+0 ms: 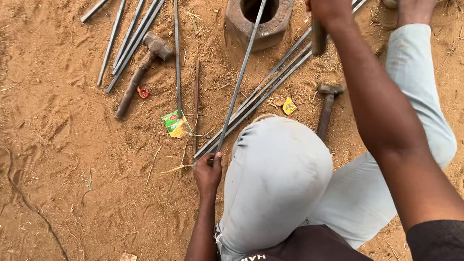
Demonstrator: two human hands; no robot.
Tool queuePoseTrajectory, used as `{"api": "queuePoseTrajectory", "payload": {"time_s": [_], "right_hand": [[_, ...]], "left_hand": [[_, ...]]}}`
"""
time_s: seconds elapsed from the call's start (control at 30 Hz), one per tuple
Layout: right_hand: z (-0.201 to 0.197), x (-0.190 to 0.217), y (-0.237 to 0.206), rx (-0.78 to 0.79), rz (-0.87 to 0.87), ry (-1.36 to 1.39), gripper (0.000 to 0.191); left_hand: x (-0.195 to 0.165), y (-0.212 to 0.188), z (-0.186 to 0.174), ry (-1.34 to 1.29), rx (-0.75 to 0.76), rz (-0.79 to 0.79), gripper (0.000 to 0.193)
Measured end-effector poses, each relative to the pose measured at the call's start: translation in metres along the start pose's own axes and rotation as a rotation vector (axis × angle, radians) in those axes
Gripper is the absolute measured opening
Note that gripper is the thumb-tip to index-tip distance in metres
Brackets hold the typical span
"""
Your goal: The person sits on the ground and uses a hammer to repeatedly strike the end of a metal rod against a concrete block, sharpening it. They handle multiple rods, placing finished ones aside.
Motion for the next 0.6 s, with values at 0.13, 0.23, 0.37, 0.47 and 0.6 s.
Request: {"api": "queuePoseTrajectory", "payload": {"time_s": [0.13,0.23,0.37,0.47,0.6], "right_hand": [[0.019,0.006,0.000,-0.045,-0.240,-0.083,0.041],[0.032,-0.011,-0.004,0.203,0.125,-0.134,0.040],[0.006,-0.014,-0.001,0.272,0.281,-0.076,0.038],[-0.009,-0.018,0.002,0.213,0.214,-0.096,0.036],[0.006,-0.013,-0.006,0.055,0.022,-0.112,0.035]], "left_hand": [[-0.005,-0.002,-0.004,-0.045,-0.040,0.078,0.033],[-0.003,-0.008,-0.007,-0.055,0.004,0.059,0.035],[0.000,-0.011,-0.019,-0.046,-0.033,0.037,0.032],[-0.006,-0.009,-0.025,-0.100,-0.110,0.086,0.027],[0.003,-0.003,-0.019,-0.147,-0.080,-0.019,0.022]]}}
Point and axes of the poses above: each hand's wrist, its own y-axis towards the middle knuckle, its own z-axis out of the palm, x = y × z, the point moved 7 cm from there along y, towards the middle knuckle, and after that the axes turned 9 degrees about -x, right-handed, at the moved point
